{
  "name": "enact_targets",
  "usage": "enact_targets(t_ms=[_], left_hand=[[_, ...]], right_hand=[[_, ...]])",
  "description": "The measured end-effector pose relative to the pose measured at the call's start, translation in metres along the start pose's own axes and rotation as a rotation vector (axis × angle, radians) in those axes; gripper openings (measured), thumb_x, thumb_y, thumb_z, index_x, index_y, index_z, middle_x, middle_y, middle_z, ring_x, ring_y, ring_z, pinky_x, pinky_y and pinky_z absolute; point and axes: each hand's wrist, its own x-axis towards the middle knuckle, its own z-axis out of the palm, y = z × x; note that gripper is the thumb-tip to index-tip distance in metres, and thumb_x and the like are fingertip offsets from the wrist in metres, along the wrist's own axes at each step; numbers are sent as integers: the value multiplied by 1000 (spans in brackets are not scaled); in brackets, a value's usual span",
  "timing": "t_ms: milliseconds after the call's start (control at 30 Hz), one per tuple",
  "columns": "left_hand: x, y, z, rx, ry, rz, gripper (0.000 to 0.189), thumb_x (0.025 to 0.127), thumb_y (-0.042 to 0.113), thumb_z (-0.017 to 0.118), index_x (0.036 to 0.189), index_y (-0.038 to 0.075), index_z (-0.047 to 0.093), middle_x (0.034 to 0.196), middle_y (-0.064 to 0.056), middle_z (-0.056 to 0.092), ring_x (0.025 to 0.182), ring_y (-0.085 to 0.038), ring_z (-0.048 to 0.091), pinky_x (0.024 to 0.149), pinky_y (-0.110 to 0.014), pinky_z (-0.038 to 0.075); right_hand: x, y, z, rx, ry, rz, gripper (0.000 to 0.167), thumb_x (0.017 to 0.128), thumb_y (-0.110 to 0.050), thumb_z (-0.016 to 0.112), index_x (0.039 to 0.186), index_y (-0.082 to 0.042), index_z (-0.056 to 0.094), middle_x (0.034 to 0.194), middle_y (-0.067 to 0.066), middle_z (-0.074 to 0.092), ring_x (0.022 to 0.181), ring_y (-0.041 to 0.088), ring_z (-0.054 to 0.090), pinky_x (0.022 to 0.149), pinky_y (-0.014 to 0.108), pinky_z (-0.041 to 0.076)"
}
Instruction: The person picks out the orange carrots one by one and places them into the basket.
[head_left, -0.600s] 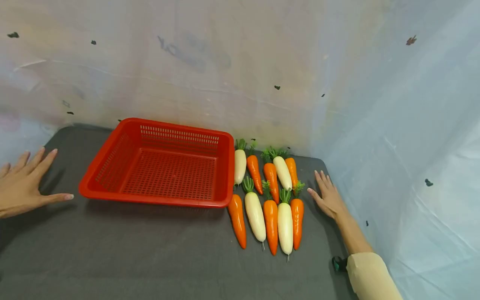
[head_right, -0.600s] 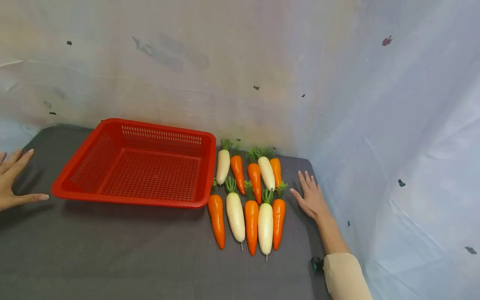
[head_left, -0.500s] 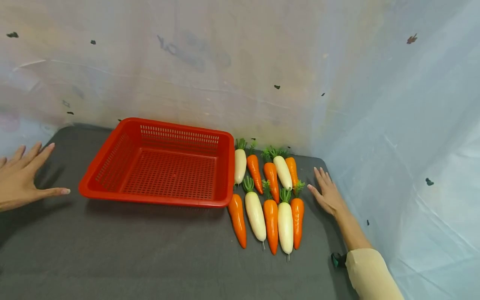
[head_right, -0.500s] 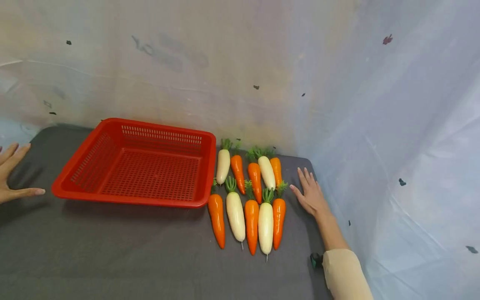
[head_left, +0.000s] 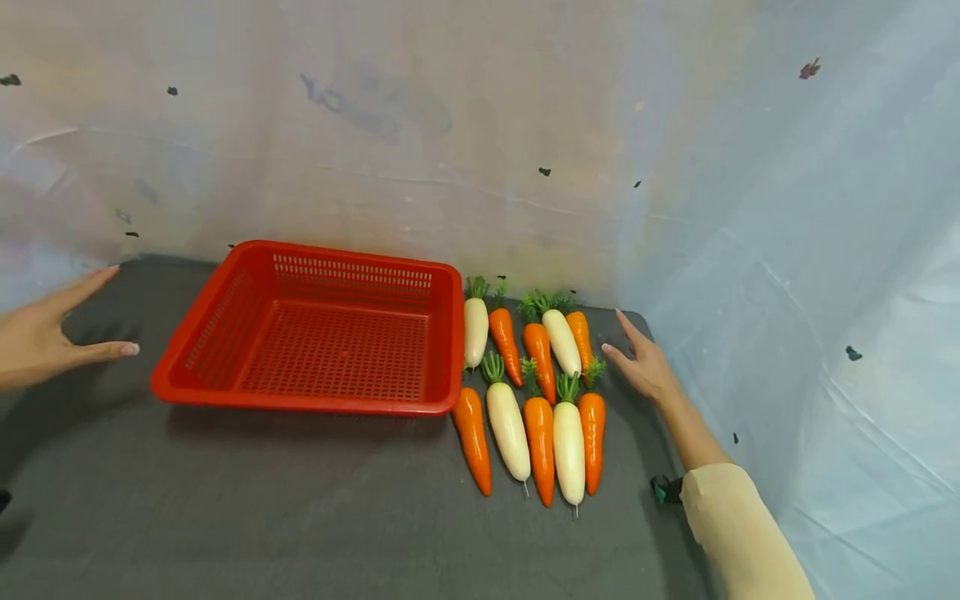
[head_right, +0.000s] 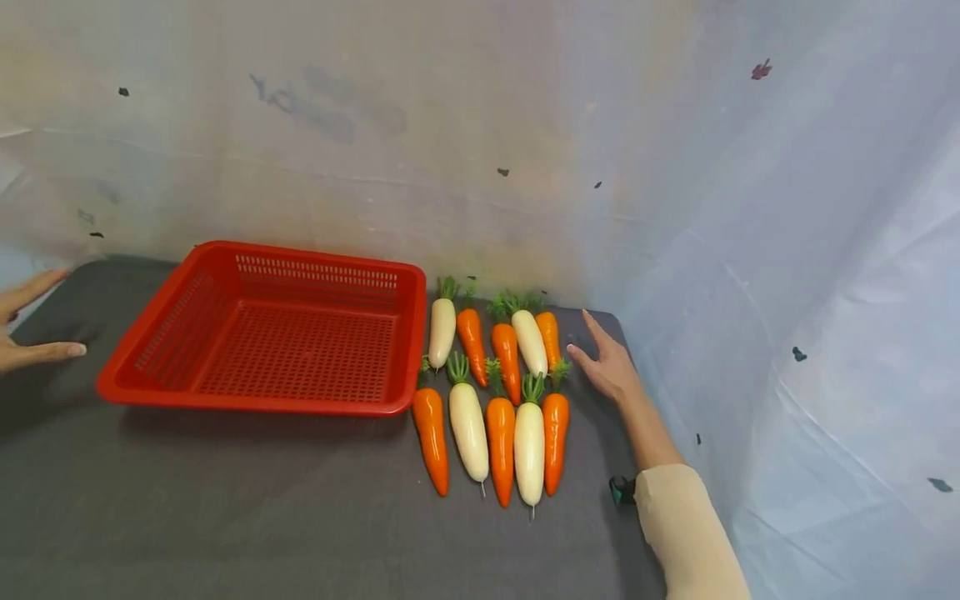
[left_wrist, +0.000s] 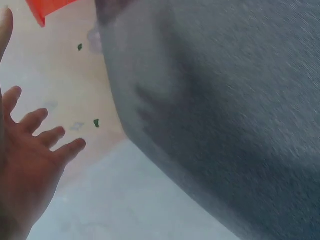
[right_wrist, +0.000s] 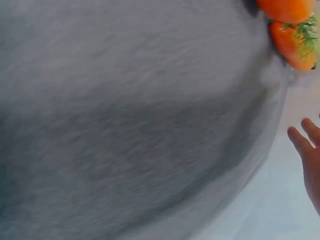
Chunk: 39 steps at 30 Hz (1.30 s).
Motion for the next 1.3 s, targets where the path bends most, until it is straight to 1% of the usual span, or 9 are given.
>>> enact_targets(t_ms=[167,267,400,500,600,767,1000,1200,1300], left_hand=[[4,13,-4,-118,-81,-5,111,89,36,76,157,33,-11,160,-23,-15,131,-70,10,89,-79,23],[5,22,-4,-246,-127,8,102,92,30,73,157,40,-4,164,-5,-14,141,-59,2,96,-77,20],[7,31,-3,-326,-191,4,87,95,31,69,159,40,11,161,19,3,151,-33,7,99,-69,30],[12,36,-1,-353,-234,36,78,97,28,67,160,30,20,162,9,17,141,-1,28,96,-56,43],[16,40,3,-394,-275,64,74,98,23,65,159,26,22,160,-1,27,117,17,38,89,-39,50],[19,50,9,-427,-332,48,70,100,27,63,158,25,25,155,-6,32,111,20,40,89,-44,49],[21,55,15,-505,-390,56,68,101,23,60,158,31,24,159,-8,24,115,16,41,82,-24,50],[22,54,20,-597,-468,62,72,102,17,56,159,35,15,165,-6,2,127,3,31,88,-37,51],[22,52,23,-661,-499,55,73,103,13,53,160,34,11,165,-7,-2,125,3,38,88,-43,51]], right_hand=[[13,-10,-4,161,-67,4,71,100,-34,61,158,-36,20,158,16,31,131,44,47,98,61,43],[21,-16,-5,287,-127,-3,72,100,-20,61,159,-32,21,158,17,31,132,43,46,102,60,40],[32,-22,-7,405,-204,5,73,100,-13,60,160,-25,20,158,21,27,135,46,42,105,61,37],[39,-26,-8,432,-248,10,72,100,-14,61,160,-21,22,159,22,24,137,48,37,104,61,38],[43,-32,-8,441,-285,17,71,100,-11,61,159,-16,22,159,25,22,138,52,32,104,61,37],[50,-23,0,446,-303,48,69,100,-8,60,159,-14,24,158,24,24,137,49,35,102,59,41],[54,-13,4,429,-343,80,73,99,-10,62,159,-15,23,156,28,23,131,49,44,95,50,50],[62,-13,5,407,-399,154,78,97,-11,65,160,-20,20,157,28,19,126,46,50,93,48,52],[69,-18,5,357,-442,181,81,96,-13,66,160,-20,18,156,29,19,120,42,55,91,46,52]])
